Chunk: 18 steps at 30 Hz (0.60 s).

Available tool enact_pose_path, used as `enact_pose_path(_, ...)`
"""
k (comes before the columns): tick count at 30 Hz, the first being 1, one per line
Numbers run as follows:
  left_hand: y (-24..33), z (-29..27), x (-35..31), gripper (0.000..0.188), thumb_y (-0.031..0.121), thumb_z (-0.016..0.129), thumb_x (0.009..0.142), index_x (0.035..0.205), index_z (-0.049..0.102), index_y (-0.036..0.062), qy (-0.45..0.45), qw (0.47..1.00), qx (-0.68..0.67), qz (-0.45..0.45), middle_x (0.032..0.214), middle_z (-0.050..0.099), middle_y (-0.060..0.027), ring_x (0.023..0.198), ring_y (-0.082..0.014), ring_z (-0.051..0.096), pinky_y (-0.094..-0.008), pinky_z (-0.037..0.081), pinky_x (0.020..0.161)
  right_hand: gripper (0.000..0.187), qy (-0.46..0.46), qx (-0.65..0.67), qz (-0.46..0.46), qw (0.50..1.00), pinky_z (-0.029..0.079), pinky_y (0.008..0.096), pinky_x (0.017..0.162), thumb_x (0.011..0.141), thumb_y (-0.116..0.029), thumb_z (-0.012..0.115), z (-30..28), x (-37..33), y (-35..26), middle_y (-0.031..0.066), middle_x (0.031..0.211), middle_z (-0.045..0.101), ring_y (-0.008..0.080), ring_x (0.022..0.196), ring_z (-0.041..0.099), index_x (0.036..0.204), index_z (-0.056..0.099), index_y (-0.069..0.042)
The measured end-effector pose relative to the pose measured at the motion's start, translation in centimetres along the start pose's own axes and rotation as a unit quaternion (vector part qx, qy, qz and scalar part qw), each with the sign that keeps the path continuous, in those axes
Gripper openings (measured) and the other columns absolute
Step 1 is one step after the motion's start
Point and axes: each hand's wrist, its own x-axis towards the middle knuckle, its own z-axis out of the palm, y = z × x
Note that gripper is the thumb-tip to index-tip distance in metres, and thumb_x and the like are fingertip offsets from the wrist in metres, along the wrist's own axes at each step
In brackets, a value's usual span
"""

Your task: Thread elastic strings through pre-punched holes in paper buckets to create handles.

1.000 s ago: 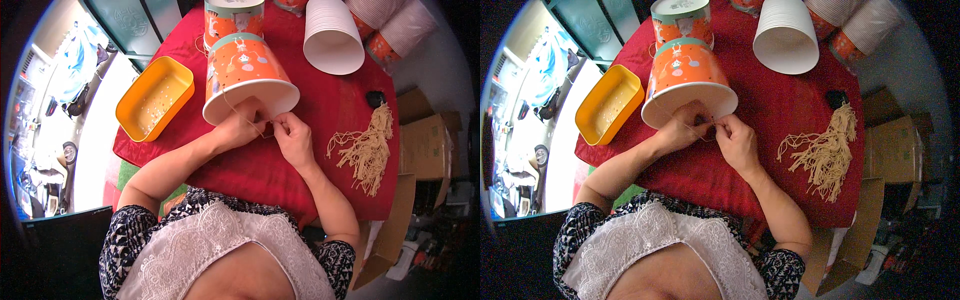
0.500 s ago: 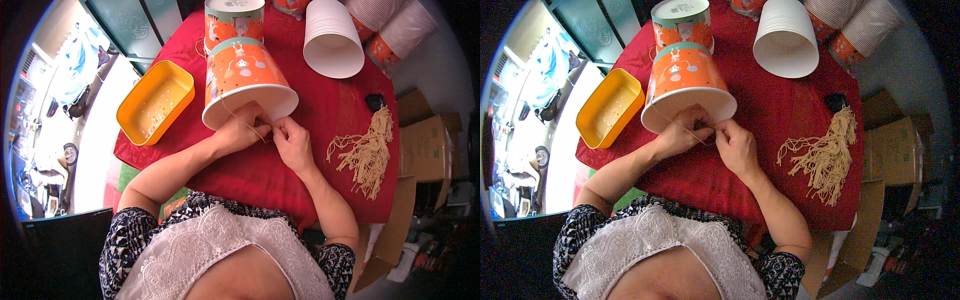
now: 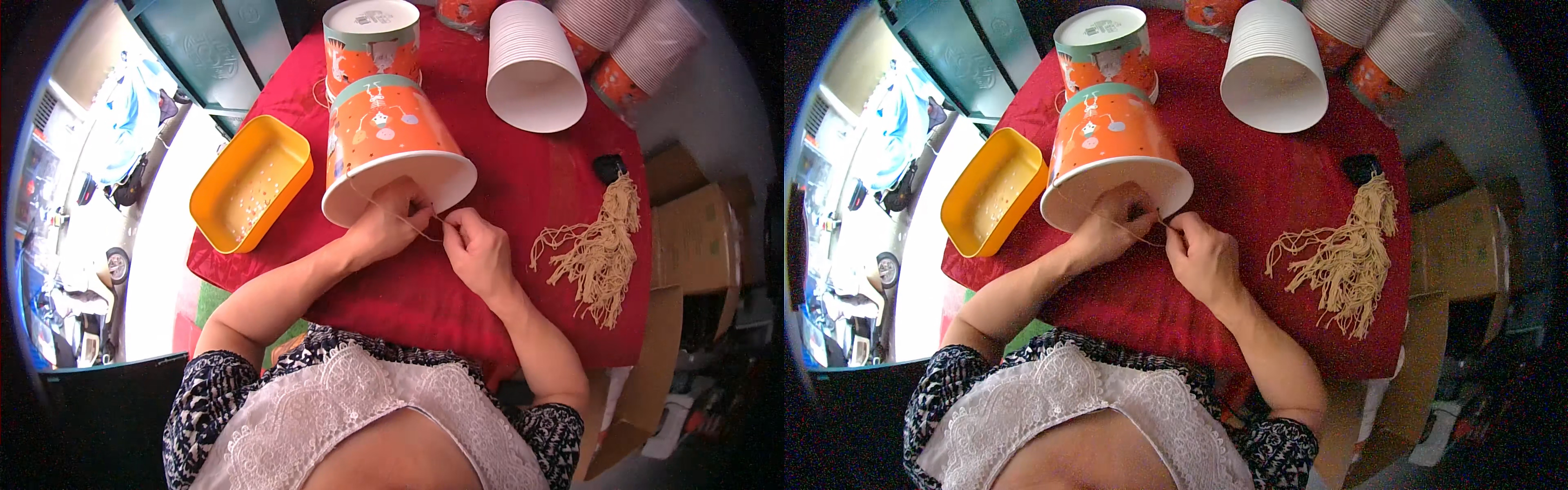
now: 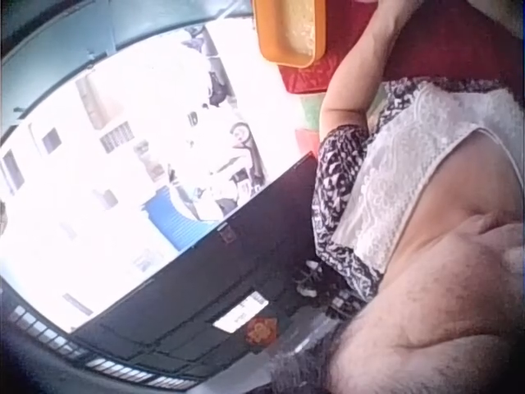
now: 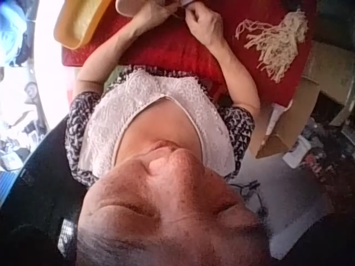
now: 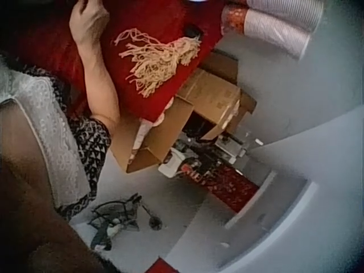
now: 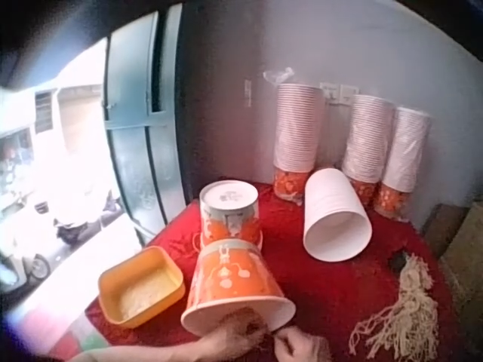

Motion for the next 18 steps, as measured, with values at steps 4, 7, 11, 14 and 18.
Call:
enact_pose_path(4, 0.1, 0.2, -0.2, 0.012, 0.006, 0.064, 0.079, 0.082, 0.06, -0.0042, 0.017, 1.0, 0.014, 0.007, 0.078, 0.063, -0.0179, 0.074, -0.0292, 0.063, -0.0381, 0.049, 0.066, 0.007, 0.012, -0.016, -0.034, 0.999, 0.052, 0.0429, 0.057, 0.084, -0.01, 0.062, -0.1, -0.2, 0.0, 0.0174, 0.075, 0.066, 0.0346, 0.067, 0.066, 0.086, 0.06, -0.004)
enact_pose_path(7, 0.4, 0.3, -0.3, 0.013, 0.006, 0.065, 0.078, 0.082, 0.059, -0.0043, 0.028, 0.999, 0.016, -0.016, 0.079, 0.062, -0.0184, 0.075, -0.0308, 0.062, -0.0389, 0.049, 0.067, 0.006, 0.009, -0.04, -0.048, 0.998, 0.051, 0.0422, 0.054, 0.085, -0.009, 0.062, -0.1, -0.4, 0.0, 0.017, 0.072, 0.065, 0.0341, 0.064, 0.066, 0.084, 0.058, -0.004)
enact_pose_path(11, 0.1, 0.2, -0.2, 0.014, 0.011, 0.062, 0.085, 0.087, 0.06, -0.0025, 0.005, 0.999, 0.038, -0.031, 0.088, 0.06, -0.019, 0.082, -0.0341, 0.06, -0.0407, 0.047, 0.074, 0.007, -0.015, -0.066, -0.061, 0.996, 0.049, 0.0433, 0.051, 0.086, -0.008, 0.059, -0.5, -0.4, 0.3, 0.0168, 0.065, 0.061, 0.0342, 0.06, 0.064, 0.081, 0.055, -0.004)
enact_pose_path(14, 0.1, 0.3, 0.2, 0.014, 0.011, 0.062, 0.085, 0.088, 0.059, -0.0029, 0.012, 0.998, 0.066, -0.008, 0.086, 0.06, -0.0202, 0.081, -0.0356, 0.06, -0.0418, 0.047, 0.073, 0.009, -0.031, -0.073, -0.07, 0.994, 0.048, 0.0442, 0.049, 0.086, -0.008, 0.057, -0.9, -0.4, 0.4, 0.0169, 0.063, 0.06, 0.0346, 0.058, 0.063, 0.079, 0.053, -0.004)
enact_pose_path(18, 0.7, 0.4, 0.3, 0.015, 0.01, 0.061, 0.085, 0.087, 0.058, -0.0043, 0.018, 0.996, 0.069, -0.046, 0.086, 0.06, -0.0216, 0.081, -0.0365, 0.06, -0.0431, 0.047, 0.072, 0.01, -0.052, -0.075, -0.085, 0.992, 0.048, 0.0446, 0.049, 0.086, -0.007, 0.057, -1.3, -0.2, 0.7, 0.017, 0.062, 0.059, 0.0355, 0.057, 0.062, 0.078, 0.051, -0.004)
